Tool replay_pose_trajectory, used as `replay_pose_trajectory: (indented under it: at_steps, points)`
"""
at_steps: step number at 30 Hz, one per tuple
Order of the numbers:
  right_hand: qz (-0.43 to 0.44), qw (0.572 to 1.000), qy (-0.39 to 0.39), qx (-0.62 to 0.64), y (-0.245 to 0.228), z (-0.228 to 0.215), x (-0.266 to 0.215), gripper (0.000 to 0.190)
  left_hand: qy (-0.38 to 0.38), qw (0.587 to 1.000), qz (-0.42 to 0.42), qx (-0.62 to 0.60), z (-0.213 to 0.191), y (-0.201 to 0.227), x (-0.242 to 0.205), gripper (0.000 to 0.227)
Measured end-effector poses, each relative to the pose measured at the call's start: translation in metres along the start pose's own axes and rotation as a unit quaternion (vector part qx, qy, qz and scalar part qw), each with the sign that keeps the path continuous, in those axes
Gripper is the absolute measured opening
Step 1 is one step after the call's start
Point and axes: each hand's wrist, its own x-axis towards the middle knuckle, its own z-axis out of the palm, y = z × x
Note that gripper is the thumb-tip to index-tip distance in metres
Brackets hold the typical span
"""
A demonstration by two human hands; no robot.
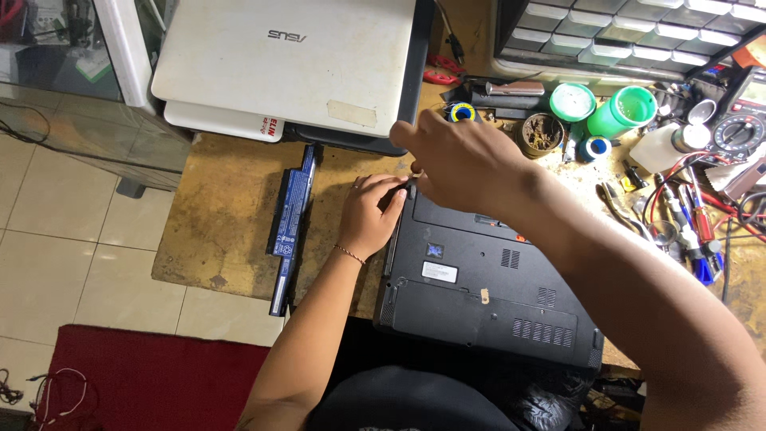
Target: The person removes the laptop battery and then uses a screwdriver to unscrew multiple screws from the bottom panel of the laptop. The screws are placed on the workbench as they are removed.
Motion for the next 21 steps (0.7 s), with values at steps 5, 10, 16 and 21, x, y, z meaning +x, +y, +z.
replay_pose_trajectory:
  at_steps: [5,10,16,21]
  points:
    - [0.055,0.998,-0.008,0.036,0.007,0.004,0.002,0.031,0.007,1.0,-0.015,0.012,0.007,-0.011,-0.005,0.018]
    - [0.052,0.997,-0.003,0.061,0.015,0.006,0.001,0.026,0.009,1.0,-0.008,0.009,0.003,-0.004,-0.001,0.018]
    - [0.076,0.995,0.014,0.066,0.015,0.002,0.0,0.025,0.015,1.0,-0.011,-0.019,0.002,-0.002,0.0,0.015]
    - [0.081,0.993,0.025,0.085,0.017,-0.004,-0.004,0.026,0.039,0.999,-0.018,-0.012,0.01,-0.015,-0.005,0.01]
